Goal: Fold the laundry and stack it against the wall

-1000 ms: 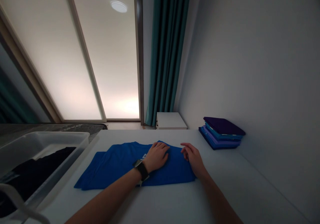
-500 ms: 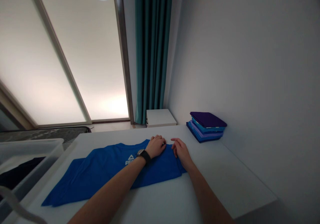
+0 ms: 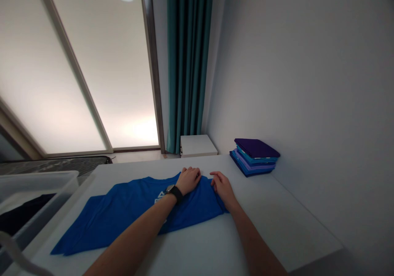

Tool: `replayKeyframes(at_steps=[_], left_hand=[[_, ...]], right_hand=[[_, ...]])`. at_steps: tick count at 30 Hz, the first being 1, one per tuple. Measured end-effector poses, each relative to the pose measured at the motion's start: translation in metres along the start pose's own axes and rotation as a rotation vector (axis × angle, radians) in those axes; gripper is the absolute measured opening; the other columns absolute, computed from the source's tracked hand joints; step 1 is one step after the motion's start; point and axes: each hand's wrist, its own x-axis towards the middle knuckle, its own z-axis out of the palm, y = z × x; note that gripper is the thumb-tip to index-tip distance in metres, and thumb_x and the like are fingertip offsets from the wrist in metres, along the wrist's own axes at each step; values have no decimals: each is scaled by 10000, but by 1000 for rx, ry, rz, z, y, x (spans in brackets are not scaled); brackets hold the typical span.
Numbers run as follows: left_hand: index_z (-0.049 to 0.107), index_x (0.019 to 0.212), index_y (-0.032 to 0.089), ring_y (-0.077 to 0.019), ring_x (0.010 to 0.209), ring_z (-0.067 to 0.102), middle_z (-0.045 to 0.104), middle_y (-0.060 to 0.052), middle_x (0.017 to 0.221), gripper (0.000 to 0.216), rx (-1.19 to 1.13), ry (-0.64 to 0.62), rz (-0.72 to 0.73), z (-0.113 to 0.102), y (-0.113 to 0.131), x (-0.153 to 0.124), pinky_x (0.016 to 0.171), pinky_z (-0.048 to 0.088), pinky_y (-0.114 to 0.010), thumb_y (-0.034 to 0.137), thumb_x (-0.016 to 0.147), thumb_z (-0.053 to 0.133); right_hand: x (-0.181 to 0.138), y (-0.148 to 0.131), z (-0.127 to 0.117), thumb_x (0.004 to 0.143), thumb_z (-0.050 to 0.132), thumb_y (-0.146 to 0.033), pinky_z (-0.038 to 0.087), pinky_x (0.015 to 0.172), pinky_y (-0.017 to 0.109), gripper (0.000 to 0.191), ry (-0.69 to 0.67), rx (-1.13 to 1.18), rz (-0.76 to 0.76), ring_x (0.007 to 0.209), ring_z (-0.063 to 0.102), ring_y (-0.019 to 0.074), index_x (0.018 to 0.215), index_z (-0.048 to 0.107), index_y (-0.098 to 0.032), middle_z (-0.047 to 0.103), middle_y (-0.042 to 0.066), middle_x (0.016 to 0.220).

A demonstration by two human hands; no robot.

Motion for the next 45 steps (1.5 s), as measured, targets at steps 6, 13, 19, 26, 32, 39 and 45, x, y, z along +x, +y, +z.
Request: replayKeyframes(at_steps=[6, 13, 19, 26, 32, 39, 45], left_hand=[[577, 1003, 215, -232, 985, 574, 679, -51, 980, 176, -41, 30, 27, 5, -3, -6, 867, 366, -375, 296, 949, 431], [588, 1021, 219, -232, 1008, 567, 684, -42, 1022, 169, -74, 30, 37, 3, -4, -7, 881, 368, -378, 255, 912, 465], [596, 1037, 217, -243, 1012, 568, 687, -54, 1010, 210, -99, 22, 35, 0, -3, -7, 899, 367, -397, 304, 915, 449], [596, 1067, 224, -243, 1037, 558, 680, -52, 1084, 237, -107, -19, 60, -3, 0, -6, 930, 366, -405, 281, 891, 449], [581, 1125, 230, -235, 1029, 573, 682, -52, 1071, 280, -107, -45, 61, -4, -5, -3, 915, 392, -391, 249, 888, 433], [588, 1073, 227, -232, 1033, 558, 672, -48, 1080, 233, -87, -1, 71, 3, -4, -8, 921, 368, -393, 243, 930, 404], [574, 1085, 225, -220, 1032, 557, 656, -49, 1080, 234, -64, 1, 100, 2, -3, -9, 906, 368, -373, 229, 960, 376]], right_hand=[[-10, -6, 2, 850, 403, -273, 455, 626, 272, 288, -63, -322, -166, 656, 577, 162, 996, 638, -192, 644, 14, 753], [-32, -12, -9, 898, 358, -153, 419, 911, 345, 320, -124, -709, -387, 982, 576, 201, 1076, 621, -193, 648, 80, 1041], [-54, -4, -36, 944, 398, -254, 392, 875, 388, 326, 59, -1128, -221, 1017, 564, 269, 1192, 583, -153, 635, 138, 1070], [-58, 8, -39, 977, 325, -208, 390, 869, 357, 391, -98, -1139, -241, 963, 617, 228, 1322, 508, -183, 688, 115, 1033], [-46, 12, -48, 958, 328, -166, 418, 858, 355, 368, -133, -1084, -439, 965, 597, 225, 1230, 575, -179, 669, 99, 1057], [-64, -6, -36, 969, 303, -216, 411, 866, 364, 365, 19, -985, -392, 928, 600, 220, 1171, 604, -186, 666, 100, 1001], [-80, -6, -16, 961, 384, -250, 359, 871, 386, 355, -28, -1088, -289, 946, 618, 248, 1266, 551, -175, 689, 117, 1008]])
